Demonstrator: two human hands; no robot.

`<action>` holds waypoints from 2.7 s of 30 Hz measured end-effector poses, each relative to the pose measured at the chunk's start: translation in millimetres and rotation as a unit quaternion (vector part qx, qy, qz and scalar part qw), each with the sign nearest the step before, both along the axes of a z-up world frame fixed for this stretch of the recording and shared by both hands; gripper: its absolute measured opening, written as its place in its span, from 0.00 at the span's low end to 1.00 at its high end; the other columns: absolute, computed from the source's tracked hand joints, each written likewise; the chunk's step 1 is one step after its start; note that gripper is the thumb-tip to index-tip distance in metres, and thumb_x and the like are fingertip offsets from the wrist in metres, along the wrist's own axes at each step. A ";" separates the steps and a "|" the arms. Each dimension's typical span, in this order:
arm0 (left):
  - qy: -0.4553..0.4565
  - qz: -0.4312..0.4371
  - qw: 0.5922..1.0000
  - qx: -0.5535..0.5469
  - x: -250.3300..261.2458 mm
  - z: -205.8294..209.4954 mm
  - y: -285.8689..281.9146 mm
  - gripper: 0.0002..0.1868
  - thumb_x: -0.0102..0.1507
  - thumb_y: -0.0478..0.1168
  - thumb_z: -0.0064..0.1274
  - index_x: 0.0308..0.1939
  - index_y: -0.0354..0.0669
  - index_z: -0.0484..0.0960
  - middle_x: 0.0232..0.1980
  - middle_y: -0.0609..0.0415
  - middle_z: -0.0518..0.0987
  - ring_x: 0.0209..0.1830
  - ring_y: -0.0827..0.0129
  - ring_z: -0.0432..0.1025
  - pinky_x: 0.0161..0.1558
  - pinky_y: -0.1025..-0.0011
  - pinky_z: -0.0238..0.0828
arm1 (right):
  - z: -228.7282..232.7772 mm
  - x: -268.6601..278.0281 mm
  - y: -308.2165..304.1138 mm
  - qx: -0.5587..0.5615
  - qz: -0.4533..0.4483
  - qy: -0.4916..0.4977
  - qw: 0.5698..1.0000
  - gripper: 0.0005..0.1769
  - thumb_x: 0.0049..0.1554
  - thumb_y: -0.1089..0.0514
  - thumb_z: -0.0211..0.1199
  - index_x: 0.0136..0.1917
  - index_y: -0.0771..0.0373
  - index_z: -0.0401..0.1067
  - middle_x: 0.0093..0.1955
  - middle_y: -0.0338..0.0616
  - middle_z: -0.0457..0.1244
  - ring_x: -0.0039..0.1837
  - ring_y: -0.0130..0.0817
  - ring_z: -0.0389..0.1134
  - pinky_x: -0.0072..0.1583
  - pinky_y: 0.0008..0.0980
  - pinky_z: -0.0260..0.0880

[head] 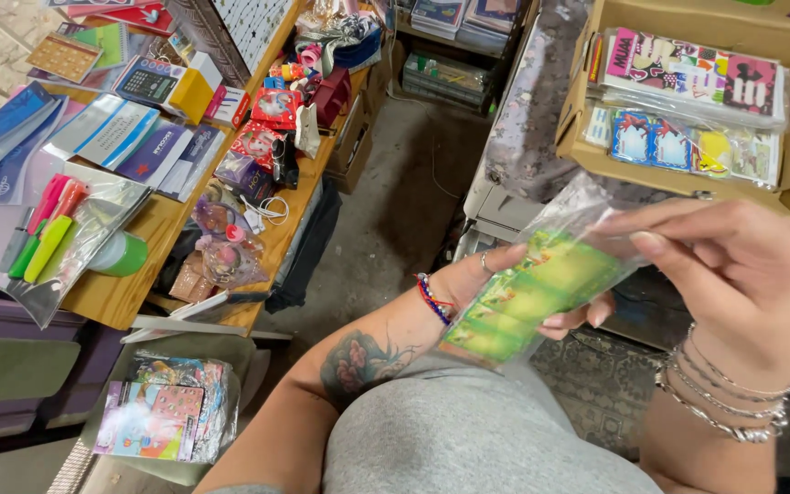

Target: Sorting and organizing various sticker sheets and labels into a cardboard box

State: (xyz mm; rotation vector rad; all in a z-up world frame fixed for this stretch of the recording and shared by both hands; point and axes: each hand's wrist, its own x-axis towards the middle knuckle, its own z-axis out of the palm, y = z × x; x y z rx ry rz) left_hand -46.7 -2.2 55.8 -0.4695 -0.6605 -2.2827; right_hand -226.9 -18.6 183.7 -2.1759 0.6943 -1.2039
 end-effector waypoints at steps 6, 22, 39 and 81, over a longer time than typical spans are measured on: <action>-0.025 -0.005 0.989 -0.144 -3.6 -163.1 -65.3 0.56 0.62 0.68 0.54 0.81 0.36 0.54 0.81 0.40 0.61 0.80 0.52 0.60 0.80 0.46 0.57 | 54.2 -11.6 12.2 0.010 0.025 0.226 0.974 0.22 0.61 0.65 0.51 0.31 0.71 0.79 0.57 0.50 0.72 0.68 0.47 0.73 0.67 0.40 0.74; -0.339 0.254 0.881 -0.209 26.4 -70.7 -23.1 0.35 0.60 0.61 0.65 0.60 0.38 0.80 0.58 0.55 0.81 0.58 0.71 0.74 0.64 0.69 0.72 | 41.9 -11.5 14.9 -0.100 -0.053 0.120 0.986 0.02 0.59 0.74 0.64 0.44 0.76 0.73 0.51 0.56 0.72 0.55 0.44 0.77 0.44 0.25 0.73; -0.527 0.600 0.579 -0.165 -54.1 -58.9 39.1 0.17 0.69 0.50 0.48 0.47 0.37 0.73 0.76 0.43 0.60 0.70 0.63 0.67 0.56 0.69 0.73 | -163.2 -63.4 71.5 0.204 -0.184 -0.178 0.945 0.15 0.56 0.68 0.67 0.38 0.58 0.61 0.54 0.50 0.65 0.54 0.30 0.67 0.53 0.29 0.69; -0.666 0.446 0.486 -0.348 2.9 -98.8 69.8 0.12 0.67 0.47 0.58 0.46 0.47 0.74 0.22 0.56 0.69 0.17 0.65 0.59 0.24 0.67 0.62 | -247.4 -71.0 102.6 0.433 -0.006 -0.153 0.888 0.38 0.49 0.60 0.80 0.68 0.63 0.64 0.48 0.37 0.68 0.53 0.27 0.70 0.57 0.27 0.71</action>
